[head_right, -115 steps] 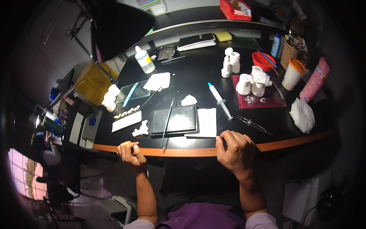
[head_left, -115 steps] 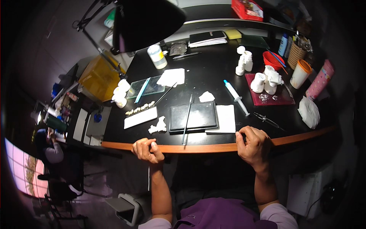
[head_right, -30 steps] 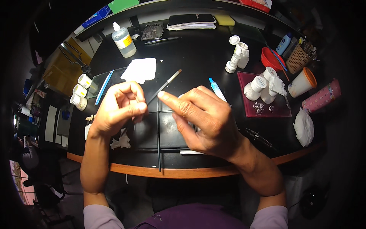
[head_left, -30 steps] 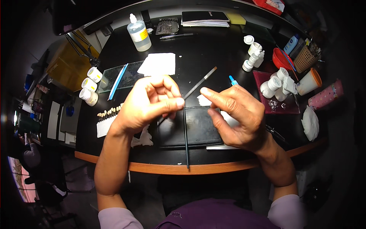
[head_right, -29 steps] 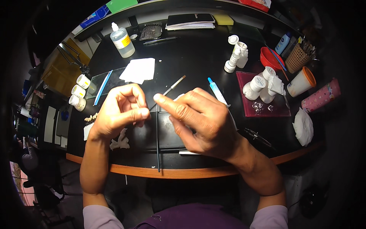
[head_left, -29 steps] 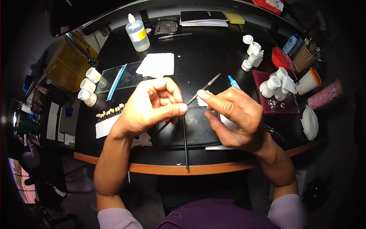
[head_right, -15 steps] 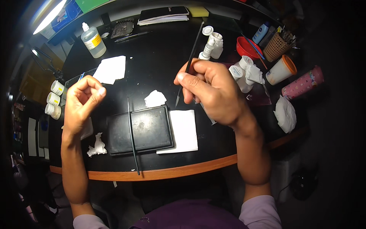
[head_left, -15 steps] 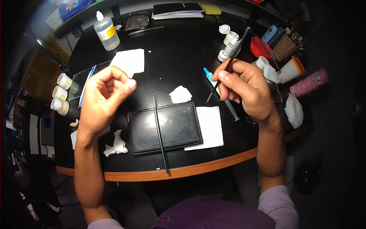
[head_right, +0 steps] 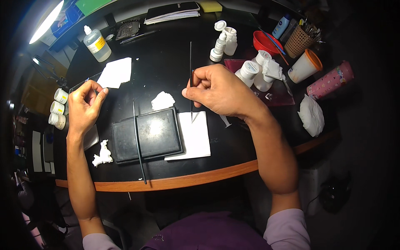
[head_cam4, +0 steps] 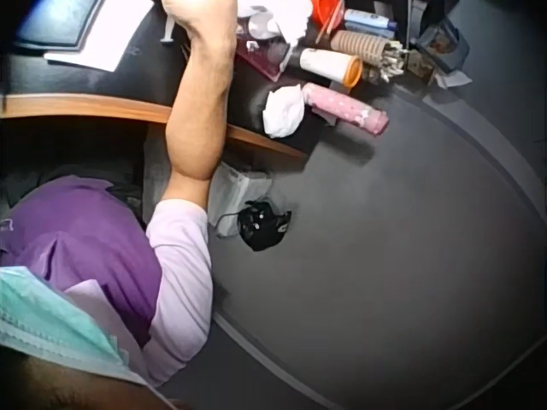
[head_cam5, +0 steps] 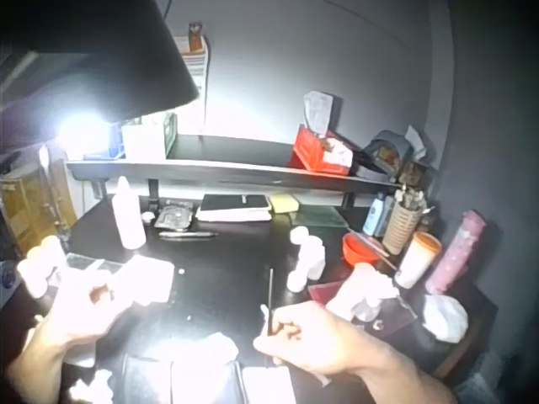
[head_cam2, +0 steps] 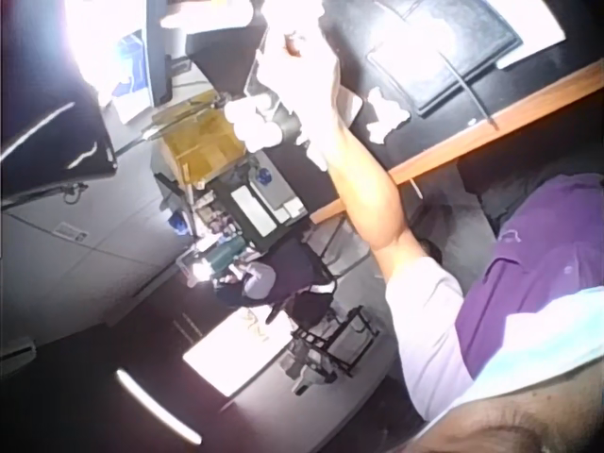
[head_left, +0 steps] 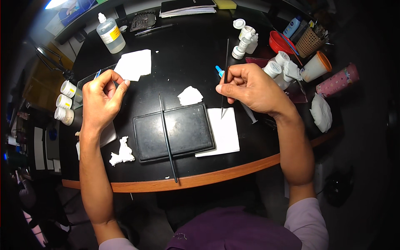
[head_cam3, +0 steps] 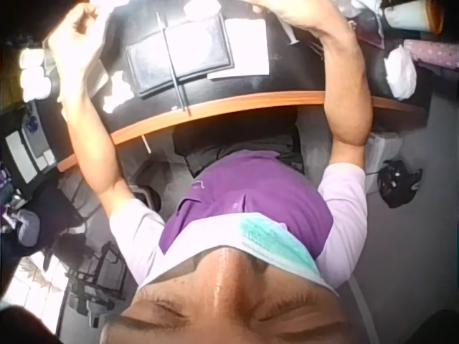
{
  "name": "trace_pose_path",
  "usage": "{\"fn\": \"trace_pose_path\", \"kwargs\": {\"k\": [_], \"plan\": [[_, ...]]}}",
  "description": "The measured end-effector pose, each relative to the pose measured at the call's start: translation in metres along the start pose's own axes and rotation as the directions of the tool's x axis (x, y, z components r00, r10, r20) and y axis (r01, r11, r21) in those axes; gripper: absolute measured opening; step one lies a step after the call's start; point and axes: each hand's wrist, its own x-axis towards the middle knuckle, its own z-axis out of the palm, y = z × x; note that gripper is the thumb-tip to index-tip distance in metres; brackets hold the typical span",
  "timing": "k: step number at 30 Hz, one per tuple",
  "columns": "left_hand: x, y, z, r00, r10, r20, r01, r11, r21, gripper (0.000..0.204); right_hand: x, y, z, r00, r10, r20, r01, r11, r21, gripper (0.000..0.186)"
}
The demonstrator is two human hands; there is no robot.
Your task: The person picks up a small brush and applies dental staining liquid to a prosthetic tooth crown held in the other hand. The person rotates the crown to apply the stain evenly and then wipes the brush clean with a small cloth.
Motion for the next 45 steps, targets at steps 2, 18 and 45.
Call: {"fn": "trace_pose_path", "kwargs": {"k": [2,18,45], "plan": [[0.001,-0.002,0.000,1.000,-0.001,0.011,0.001,1.000,0.016,0.014,0.001,0.002,-0.002,1.000,-0.023,-0.008,0.023,0.999,-0.031,0.019],[0.000,-0.003,0.001,0.999,-0.005,0.044,0.005,1.000,0.016,0.013,0.005,0.004,-0.004,0.884,-0.295,-0.362,0.289,0.955,-0.071,0.023],[-0.012,0.041,0.011,0.880,-0.104,0.463,0.224,0.951,-0.212,0.022,-0.008,-0.008,0.062,0.712,-0.677,-0.187,0.613,0.729,-0.304,0.011]]}}
